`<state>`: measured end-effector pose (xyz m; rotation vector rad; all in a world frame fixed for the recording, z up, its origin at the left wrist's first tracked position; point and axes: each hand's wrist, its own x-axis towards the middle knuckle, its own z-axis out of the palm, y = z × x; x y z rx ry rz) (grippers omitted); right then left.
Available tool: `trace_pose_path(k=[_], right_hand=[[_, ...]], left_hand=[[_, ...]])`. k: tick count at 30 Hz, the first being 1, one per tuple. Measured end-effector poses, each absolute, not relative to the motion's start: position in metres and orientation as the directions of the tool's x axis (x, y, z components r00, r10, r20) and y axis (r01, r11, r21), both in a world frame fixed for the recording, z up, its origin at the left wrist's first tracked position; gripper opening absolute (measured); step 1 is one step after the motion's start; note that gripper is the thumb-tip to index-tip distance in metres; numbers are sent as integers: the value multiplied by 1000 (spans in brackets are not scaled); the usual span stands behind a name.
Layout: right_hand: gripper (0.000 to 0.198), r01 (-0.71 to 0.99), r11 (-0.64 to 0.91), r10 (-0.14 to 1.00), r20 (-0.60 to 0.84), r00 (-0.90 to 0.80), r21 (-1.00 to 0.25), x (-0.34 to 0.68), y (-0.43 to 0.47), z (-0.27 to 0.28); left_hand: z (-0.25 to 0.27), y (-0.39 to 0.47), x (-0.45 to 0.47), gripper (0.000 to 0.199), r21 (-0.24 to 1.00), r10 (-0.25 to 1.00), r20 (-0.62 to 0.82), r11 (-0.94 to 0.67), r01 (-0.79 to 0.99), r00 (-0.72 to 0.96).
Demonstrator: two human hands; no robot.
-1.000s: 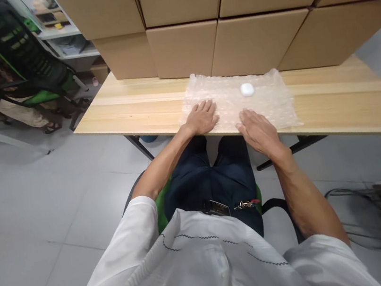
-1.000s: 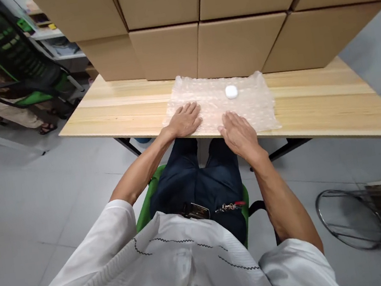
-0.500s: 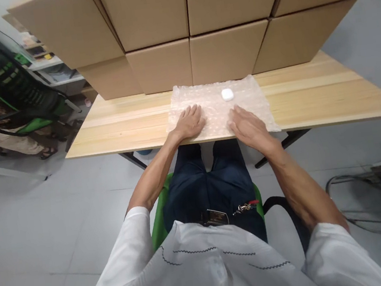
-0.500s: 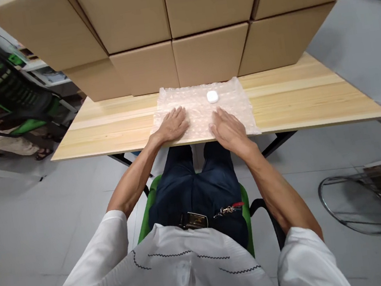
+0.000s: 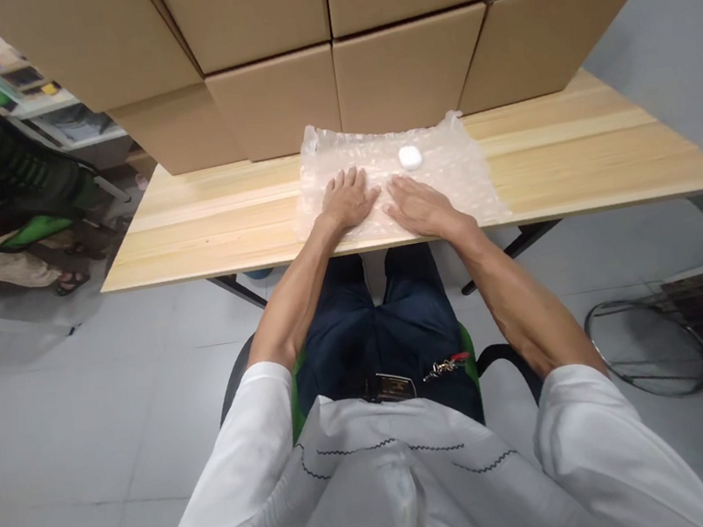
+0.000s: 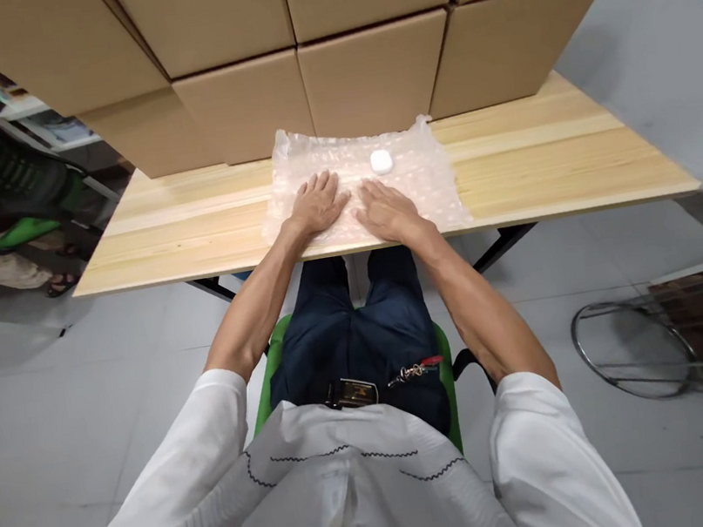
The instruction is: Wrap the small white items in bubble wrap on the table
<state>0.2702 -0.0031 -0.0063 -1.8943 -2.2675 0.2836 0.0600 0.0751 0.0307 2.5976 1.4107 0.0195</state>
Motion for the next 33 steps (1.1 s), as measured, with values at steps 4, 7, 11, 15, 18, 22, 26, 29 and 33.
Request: trace_pose_path(k=[4, 7, 11, 15, 18, 22, 26, 29, 33], right_hand=[[89, 962, 125, 992, 39, -119, -241, 305, -19, -16], [91, 974, 41, 999, 10, -40, -223, 324, -30, -12], [91, 978, -59, 998, -45, 51, -201, 342, -37, 6], [73, 968, -139, 989, -78, 125, -211, 339, -34, 28], [70, 951, -170, 983, 19, 181, -257, 323, -24, 35], [83, 933, 9, 985, 162, 53, -359, 289, 3, 24], [86, 933, 71, 992, 126, -28, -354, 258, 26, 12], [81, 941, 67, 993, 115, -30, -331, 249, 35, 9], [73, 954, 54, 992, 125, -18, -296, 264, 44, 5]], left_hand=[[33, 80, 49, 92, 157, 868, -71, -477, 865, 491], [35, 83, 40, 93, 147, 887, -67, -445, 883, 458], [38, 73, 31, 95, 124, 907, -76, -403, 907, 413], [37, 47, 25, 93, 83, 917, -83, -384, 920, 390], [38, 29, 19, 93, 47, 911, -97, -398, 916, 401], [43, 28, 16, 93, 21, 906, -103, -411, 911, 411], [45, 49, 35, 86, 86, 888, -37, -453, 887, 458], [40, 69, 59, 81, 162, 849, -50, -512, 844, 525], [34, 88, 74, 81, 188, 840, -106, -508, 840, 532]])
